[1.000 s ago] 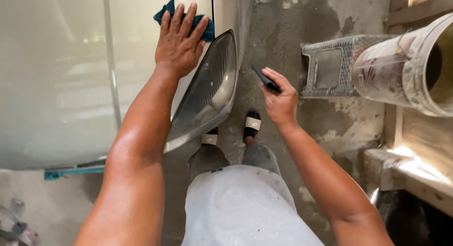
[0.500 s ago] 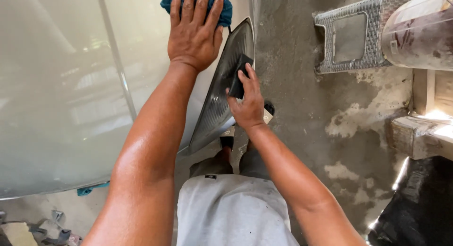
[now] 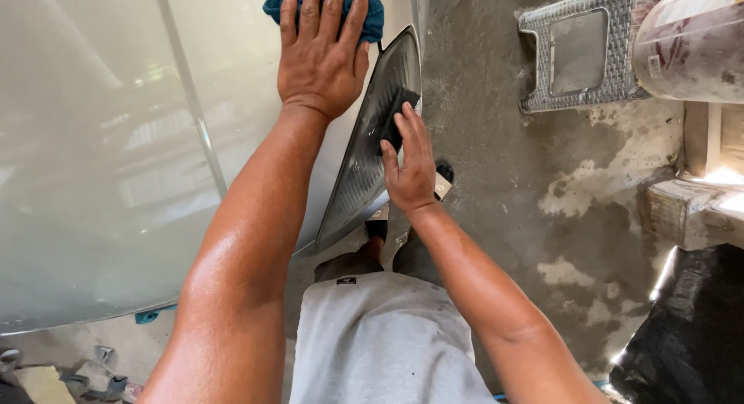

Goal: The person scrubs the front headlight of a silver car using a black sanding block and a blue cloth. They repeatedly dip the sanding block and cloth into a bucket of water to wet them before continuing to scrub the headlight surface.

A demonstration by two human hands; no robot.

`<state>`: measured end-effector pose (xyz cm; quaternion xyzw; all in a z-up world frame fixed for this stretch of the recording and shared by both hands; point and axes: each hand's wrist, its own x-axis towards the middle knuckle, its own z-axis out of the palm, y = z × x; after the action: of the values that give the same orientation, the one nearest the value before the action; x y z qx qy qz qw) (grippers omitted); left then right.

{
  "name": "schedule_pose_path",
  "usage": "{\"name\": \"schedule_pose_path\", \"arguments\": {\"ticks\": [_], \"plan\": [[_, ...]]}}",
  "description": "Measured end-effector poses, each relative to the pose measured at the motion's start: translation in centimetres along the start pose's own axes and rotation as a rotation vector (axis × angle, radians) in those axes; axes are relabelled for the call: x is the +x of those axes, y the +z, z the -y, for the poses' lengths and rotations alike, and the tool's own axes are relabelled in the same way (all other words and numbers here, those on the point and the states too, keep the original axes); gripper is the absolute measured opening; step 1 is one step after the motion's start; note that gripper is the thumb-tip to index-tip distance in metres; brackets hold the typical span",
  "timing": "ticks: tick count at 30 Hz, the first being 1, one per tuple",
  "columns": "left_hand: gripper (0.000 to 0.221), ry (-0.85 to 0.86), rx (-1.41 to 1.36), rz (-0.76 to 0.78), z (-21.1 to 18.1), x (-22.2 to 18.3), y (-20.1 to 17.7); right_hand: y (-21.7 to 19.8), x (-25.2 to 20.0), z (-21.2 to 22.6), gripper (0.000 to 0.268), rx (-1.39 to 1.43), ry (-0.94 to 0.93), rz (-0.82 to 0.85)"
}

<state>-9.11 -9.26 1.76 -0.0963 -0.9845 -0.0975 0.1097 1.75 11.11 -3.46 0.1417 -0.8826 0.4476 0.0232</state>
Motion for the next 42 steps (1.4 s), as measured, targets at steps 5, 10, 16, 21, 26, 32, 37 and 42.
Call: {"name": "schedule_pose_path", "arguments": {"ticks": [5,10,16,21,26,32,37,42], "plan": [[0.059,0.005,0.009,-0.014,0.2,0.2,-0.1,1.0,0.6,-0.7,0.049,-0.061,-0.04,-0.015],[0.057,0.008,0.005,-0.021,-0.1,0.0,-0.2,0.7,5.3,-2.2,0.053,-0.12,-0.116,0.029],[0.05,-0.045,-0.015,0.045,-0.3,0.0,-0.3,0.8,5.0,-0.3,0.058,-0.044,0.031,-0.032],[0.052,0.025,0.055,-0.088,0.2,-0.2,0.2,1.1,-0.4,0.1,0.059,-0.236,-0.103,0.102],[0.052,0.004,0.047,-0.063,0.0,0.5,-0.4,0.7,6.8,-0.9,0.057,-0.194,-0.116,0.075],[0.05,-0.04,-0.014,0.027,0.1,0.2,0.0,1.3,2.2,0.3,0.056,-0.164,-0.127,0.062],[0.053,0.04,0.057,-0.115,0.1,0.1,0.4,1.5,0.1,-0.1,0.057,-0.257,-0.175,0.178],[0.05,-0.051,-0.002,0.055,-0.3,0.2,-0.6,0.8,6.5,0.0,0.058,-0.348,-0.108,0.082]]}}
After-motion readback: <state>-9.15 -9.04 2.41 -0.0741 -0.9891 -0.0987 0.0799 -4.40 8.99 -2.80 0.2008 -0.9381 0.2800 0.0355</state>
